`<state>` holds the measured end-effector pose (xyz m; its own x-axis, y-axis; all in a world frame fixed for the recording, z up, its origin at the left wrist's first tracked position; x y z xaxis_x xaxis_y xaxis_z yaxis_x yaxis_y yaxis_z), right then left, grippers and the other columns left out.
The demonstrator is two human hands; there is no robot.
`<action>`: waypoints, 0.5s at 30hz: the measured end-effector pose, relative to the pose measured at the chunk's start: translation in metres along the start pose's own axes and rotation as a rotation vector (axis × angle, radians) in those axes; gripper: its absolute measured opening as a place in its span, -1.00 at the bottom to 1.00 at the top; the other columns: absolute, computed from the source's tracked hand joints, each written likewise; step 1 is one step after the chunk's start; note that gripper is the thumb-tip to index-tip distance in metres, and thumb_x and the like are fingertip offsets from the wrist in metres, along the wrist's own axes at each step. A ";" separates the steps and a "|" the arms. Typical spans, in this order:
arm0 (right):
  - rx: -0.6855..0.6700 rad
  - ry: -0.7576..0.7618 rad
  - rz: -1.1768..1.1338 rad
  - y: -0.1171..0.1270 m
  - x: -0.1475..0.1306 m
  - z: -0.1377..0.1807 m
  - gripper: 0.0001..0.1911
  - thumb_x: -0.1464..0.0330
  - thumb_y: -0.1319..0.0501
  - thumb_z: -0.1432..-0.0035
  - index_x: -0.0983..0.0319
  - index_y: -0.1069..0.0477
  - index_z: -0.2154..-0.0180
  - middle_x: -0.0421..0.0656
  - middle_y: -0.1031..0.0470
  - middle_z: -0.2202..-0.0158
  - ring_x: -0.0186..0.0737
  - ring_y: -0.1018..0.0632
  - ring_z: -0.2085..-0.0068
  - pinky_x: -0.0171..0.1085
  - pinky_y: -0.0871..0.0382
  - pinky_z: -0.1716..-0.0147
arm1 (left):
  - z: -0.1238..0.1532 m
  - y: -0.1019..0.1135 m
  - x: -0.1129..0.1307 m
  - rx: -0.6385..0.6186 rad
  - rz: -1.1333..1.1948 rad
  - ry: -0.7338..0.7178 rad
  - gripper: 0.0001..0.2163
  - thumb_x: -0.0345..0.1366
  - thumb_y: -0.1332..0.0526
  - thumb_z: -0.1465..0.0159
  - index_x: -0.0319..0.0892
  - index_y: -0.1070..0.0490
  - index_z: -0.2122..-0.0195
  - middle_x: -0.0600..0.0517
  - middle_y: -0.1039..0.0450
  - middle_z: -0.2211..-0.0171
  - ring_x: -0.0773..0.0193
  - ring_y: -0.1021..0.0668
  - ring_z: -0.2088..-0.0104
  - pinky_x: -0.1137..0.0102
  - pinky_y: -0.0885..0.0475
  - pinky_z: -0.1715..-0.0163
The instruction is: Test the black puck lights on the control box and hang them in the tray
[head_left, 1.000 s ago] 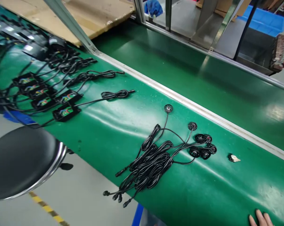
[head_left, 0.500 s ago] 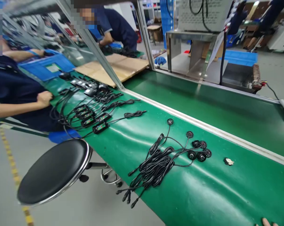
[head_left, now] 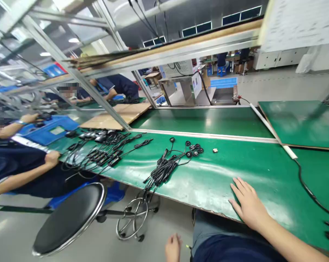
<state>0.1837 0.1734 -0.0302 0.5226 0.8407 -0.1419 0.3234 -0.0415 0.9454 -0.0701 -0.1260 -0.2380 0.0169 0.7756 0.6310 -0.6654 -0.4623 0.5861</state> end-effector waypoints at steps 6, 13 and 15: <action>-0.034 -0.046 -0.140 0.003 -0.005 -0.004 -0.54 0.29 -0.13 -0.39 0.43 -0.45 -0.18 0.23 -0.28 -0.32 0.24 -0.26 -0.37 0.16 -0.21 -0.30 | 0.032 0.130 0.122 0.577 0.106 -0.425 -0.58 0.12 0.01 -0.38 -0.07 -0.43 0.08 -0.12 -0.58 0.22 0.00 -0.63 0.21 0.15 -0.53 0.10; -0.060 -0.077 -0.209 0.008 -0.006 -0.006 -0.56 0.34 -0.17 -0.36 0.43 -0.46 -0.17 0.24 -0.28 -0.32 0.24 -0.27 -0.36 0.14 -0.21 -0.32 | -0.034 0.137 0.350 0.401 -0.521 -0.738 -0.60 -0.12 -0.03 -0.36 -0.24 -0.43 -0.07 -0.24 -0.52 -0.09 -0.02 -0.53 -0.12 0.19 -0.41 -0.15; -0.061 -0.096 -0.252 0.006 -0.005 -0.005 -0.56 0.34 -0.18 -0.35 0.42 -0.46 -0.17 0.21 -0.29 -0.32 0.22 -0.27 -0.36 0.13 -0.20 -0.33 | -0.066 0.129 0.381 0.354 -0.596 -0.716 -0.65 -0.20 -0.14 -0.26 -0.25 -0.47 0.00 -0.26 -0.56 -0.02 -0.07 -0.53 -0.11 0.16 -0.40 -0.15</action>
<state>0.1793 0.1721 -0.0220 0.5047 0.7653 -0.3995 0.4059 0.1981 0.8922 -0.1985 0.1386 0.0448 0.7996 0.5343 0.2740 -0.1427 -0.2741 0.9510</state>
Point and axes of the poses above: each hand's wrist, its own z-axis away from the middle knuckle, its own y-axis out of the back of the hand, x = y × z, the point moved 6 cm from there along -z, towards the middle knuckle
